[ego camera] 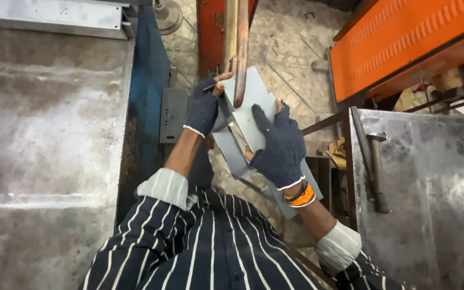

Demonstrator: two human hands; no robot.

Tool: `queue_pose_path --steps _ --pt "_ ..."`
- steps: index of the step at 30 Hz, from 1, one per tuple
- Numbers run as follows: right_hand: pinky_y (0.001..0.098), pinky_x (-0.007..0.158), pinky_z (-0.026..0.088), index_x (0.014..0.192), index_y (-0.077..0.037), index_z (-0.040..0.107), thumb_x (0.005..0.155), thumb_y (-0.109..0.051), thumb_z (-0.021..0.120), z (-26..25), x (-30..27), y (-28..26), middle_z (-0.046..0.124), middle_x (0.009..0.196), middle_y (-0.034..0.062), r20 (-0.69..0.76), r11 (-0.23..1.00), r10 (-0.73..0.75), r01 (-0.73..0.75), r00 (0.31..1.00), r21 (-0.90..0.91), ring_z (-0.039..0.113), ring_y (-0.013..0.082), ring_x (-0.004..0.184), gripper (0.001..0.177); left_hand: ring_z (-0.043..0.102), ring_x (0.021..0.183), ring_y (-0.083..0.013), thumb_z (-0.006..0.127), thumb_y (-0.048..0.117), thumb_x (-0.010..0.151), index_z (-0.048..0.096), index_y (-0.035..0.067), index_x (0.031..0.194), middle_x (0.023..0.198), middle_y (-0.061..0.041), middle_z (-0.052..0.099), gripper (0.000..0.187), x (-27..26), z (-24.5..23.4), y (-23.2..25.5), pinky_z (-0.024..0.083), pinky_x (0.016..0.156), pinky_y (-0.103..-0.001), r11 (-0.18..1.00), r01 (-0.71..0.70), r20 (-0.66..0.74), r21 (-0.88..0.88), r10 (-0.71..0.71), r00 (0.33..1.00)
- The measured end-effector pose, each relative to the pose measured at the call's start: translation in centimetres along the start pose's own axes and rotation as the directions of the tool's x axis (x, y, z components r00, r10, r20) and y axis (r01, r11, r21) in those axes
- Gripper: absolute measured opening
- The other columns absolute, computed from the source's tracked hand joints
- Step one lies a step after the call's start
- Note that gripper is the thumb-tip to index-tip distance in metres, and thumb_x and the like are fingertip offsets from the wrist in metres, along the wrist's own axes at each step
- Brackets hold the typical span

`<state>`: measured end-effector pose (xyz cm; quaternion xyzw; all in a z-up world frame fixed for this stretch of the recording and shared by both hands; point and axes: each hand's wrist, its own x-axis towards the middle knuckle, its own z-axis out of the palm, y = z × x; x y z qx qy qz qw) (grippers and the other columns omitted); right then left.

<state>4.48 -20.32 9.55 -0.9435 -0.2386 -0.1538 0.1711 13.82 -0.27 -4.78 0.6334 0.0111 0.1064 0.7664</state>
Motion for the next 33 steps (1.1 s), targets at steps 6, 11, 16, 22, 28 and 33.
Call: queue_pose_path --steps 6,11,16,22,28,33 --pt "0.049 0.09 0.052 0.141 -0.018 0.06 0.053 -0.025 0.089 0.5 -0.3 -0.2 0.047 0.148 0.0323 -0.043 1.0 -0.007 0.008 0.999 0.022 0.062 0.0456 0.108 0.093 0.06 0.106 -0.01 0.063 0.055 0.099 0.072 0.004 0.123 0.113 0.003 0.072 0.057 0.0 -0.2 -0.7 0.044 0.098 -0.027 0.983 -0.182 0.039 0.039 0.18 0.983" --pt "0.0492 0.094 0.05 0.141 -0.017 0.061 0.052 -0.023 0.088 0.8 -0.3 0.1 0.046 0.15 0.0317 -0.063 0.999 -0.011 0.014 0.998 0.046 0.06 0.0456 0.116 0.094 0.054 0.096 -0.0122 0.065 0.059 0.096 0.075 0.005 0.126 0.103 0.001 0.067 0.063 0.4 -0.1 -0.3 0.043 0.091 -0.03 0.998 -0.049 0.022 0.032 0.048 0.999" --pt "0.0493 0.094 0.05 0.141 -0.018 0.063 0.054 -0.025 0.089 1.2 -0.7 0.1 0.048 0.152 0.0273 -0.036 0.998 0.017 -0.015 0.999 0.055 0.06 0.0434 0.117 0.091 0.053 0.092 -0.0114 0.063 0.059 0.097 0.075 0.006 0.125 0.099 0.001 0.067 0.061 0.0 -0.2 -0.5 0.045 0.087 -0.03 0.997 -0.037 0.004 0.073 0.037 0.999" --pt "0.0498 0.093 0.049 0.14 -0.018 0.063 0.053 -0.023 0.089 0.6 -0.3 0.0 0.05 0.15 0.0268 -0.039 0.999 -0.027 0.028 0.999 0.044 0.06 0.0438 0.114 0.091 0.05 0.076 -0.0129 0.067 0.051 0.095 0.075 0.007 0.126 0.083 0.002 0.06 0.055 -0.5 0.0 1.3 0.042 0.071 -0.031 0.989 0.132 -0.021 -0.062 -0.134 0.991" --pt "0.0479 0.092 0.05 0.139 -0.018 0.064 0.056 -0.022 0.088 -0.1 -0.9 0.7 0.053 0.15 0.0236 -0.016 0.994 0.005 -0.003 1.0 0.111 0.062 0.0425 0.111 0.086 0.05 0.089 -0.0111 0.063 0.046 0.103 0.075 0.008 0.134 0.093 0.003 0.058 0.051 -1.5 -1.8 2.4 0.042 0.084 -0.028 0.998 0.0 0.09 0.067 -0.006 0.996" --pt "0.0476 0.097 0.05 0.138 -0.015 0.066 0.059 -0.023 0.088 -0.4 -1.5 1.7 0.054 0.148 0.0224 -0.066 0.992 -0.089 0.094 0.994 0.08 0.061 0.0424 0.118 0.083 0.057 0.136 -0.0193 0.076 0.014 0.083 0.057 0.009 0.147 0.142 -0.009 0.064 0.067 -4.1 -2.0 5.5 0.043 0.114 -0.034 0.972 -0.155 0.249 0.174 0.109 0.962"
